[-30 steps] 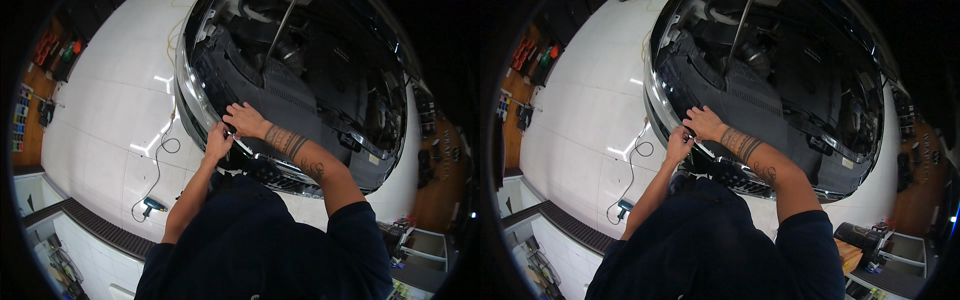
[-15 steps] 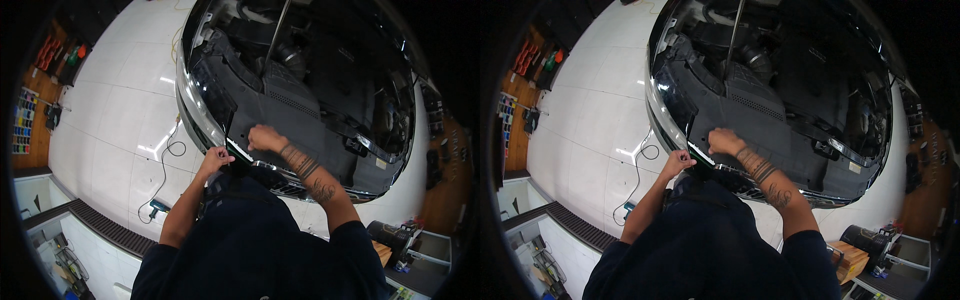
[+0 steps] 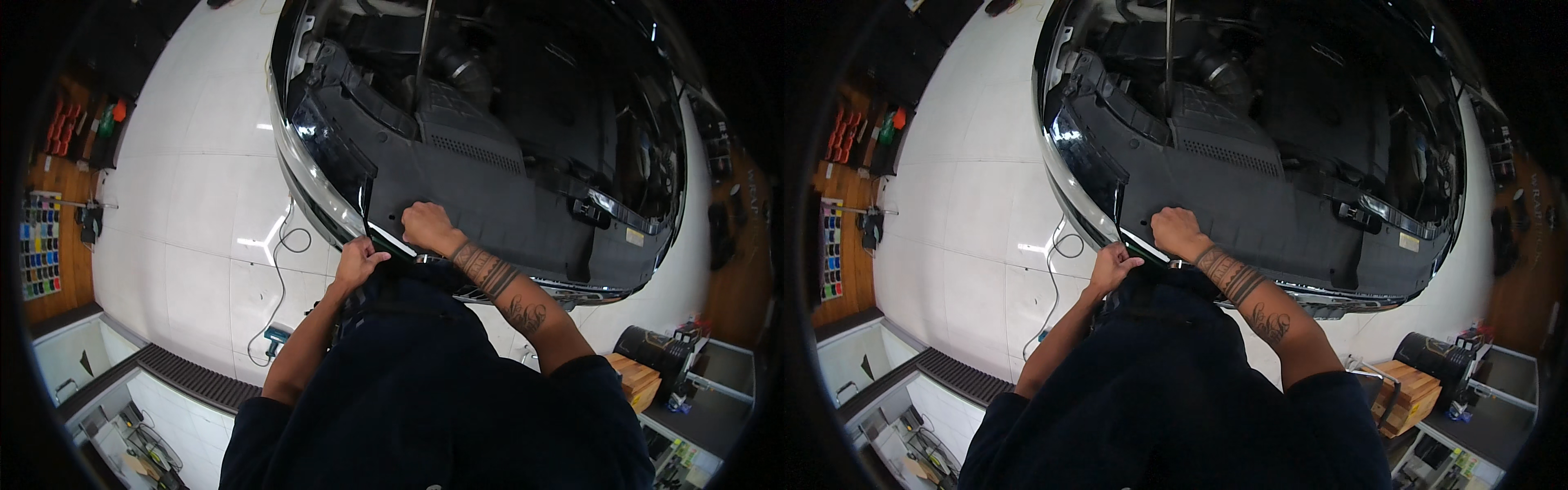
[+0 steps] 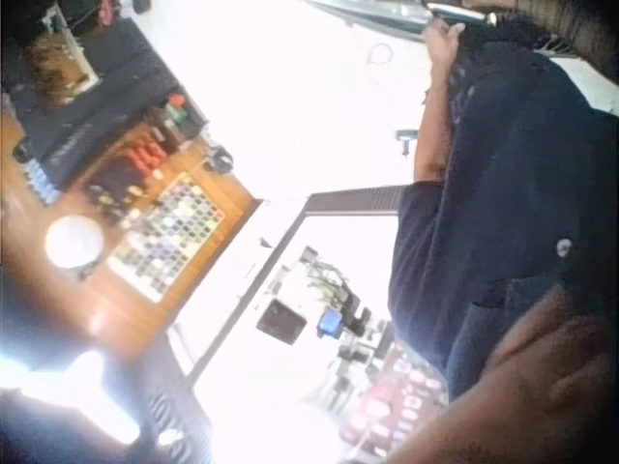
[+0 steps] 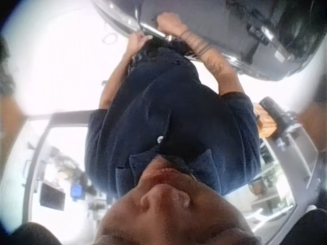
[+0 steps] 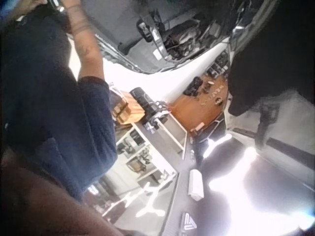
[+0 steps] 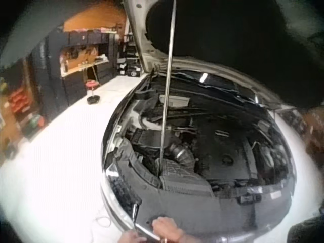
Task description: The person aligns and secures a black car bumper to the front of a dark green Audi using plastic fasteners. The person uses a heat gun to warm the bumper area, then inserts and presses fasteners into the bumper and grille to attach it.
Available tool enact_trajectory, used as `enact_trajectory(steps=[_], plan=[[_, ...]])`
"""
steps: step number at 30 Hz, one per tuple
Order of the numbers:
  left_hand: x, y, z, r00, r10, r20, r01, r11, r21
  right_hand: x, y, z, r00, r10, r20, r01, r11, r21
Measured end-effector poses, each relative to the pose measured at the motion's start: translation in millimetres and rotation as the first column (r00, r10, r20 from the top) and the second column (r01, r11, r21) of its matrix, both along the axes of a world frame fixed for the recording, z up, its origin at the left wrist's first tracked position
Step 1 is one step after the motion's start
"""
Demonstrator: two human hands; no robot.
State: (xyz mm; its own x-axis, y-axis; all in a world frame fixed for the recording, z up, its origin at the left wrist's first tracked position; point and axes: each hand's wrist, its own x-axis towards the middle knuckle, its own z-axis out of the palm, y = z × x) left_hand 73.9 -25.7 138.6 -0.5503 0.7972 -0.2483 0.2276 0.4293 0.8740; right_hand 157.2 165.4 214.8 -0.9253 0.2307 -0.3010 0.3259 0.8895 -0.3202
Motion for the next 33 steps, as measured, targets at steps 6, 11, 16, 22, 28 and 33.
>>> enact_trajectory(steps=[6,11,16,22,28,33], plan=[[-23.3,-8.6,14.3,0.967,-0.245,0.073,0.249,0.967,-0.050,24.6,0.8,19.2,0.994,-0.104,-0.027,0.092,0.951,-0.295],[-24.0,-54.8,5.7,0.843,-0.432,0.320,0.484,0.869,-0.102,137.4,-49.0,36.3,0.804,-0.570,0.170,0.491,0.475,-0.730],[-9.5,-16.4,46.8,0.396,-0.441,0.805,0.714,0.699,0.032,306.3,-113.4,-27.0,0.575,-0.781,0.244,0.818,0.549,-0.170],[68.4,118.9,106.1,0.363,-0.746,0.559,0.923,0.369,-0.107,498.2,-278.4,-181.4,0.018,-0.824,0.567,0.998,-0.018,-0.058],[207.1,242.4,100.5,0.521,-0.844,0.126,0.851,0.526,0.006,553.7,-443.1,-199.8,-0.338,-0.680,0.650,0.685,-0.652,-0.326],[292.5,333.7,71.4,0.770,-0.614,0.174,0.628,0.778,-0.034,606.7,-504.2,-176.6,0.026,-0.995,0.093,0.962,0.000,-0.272]])
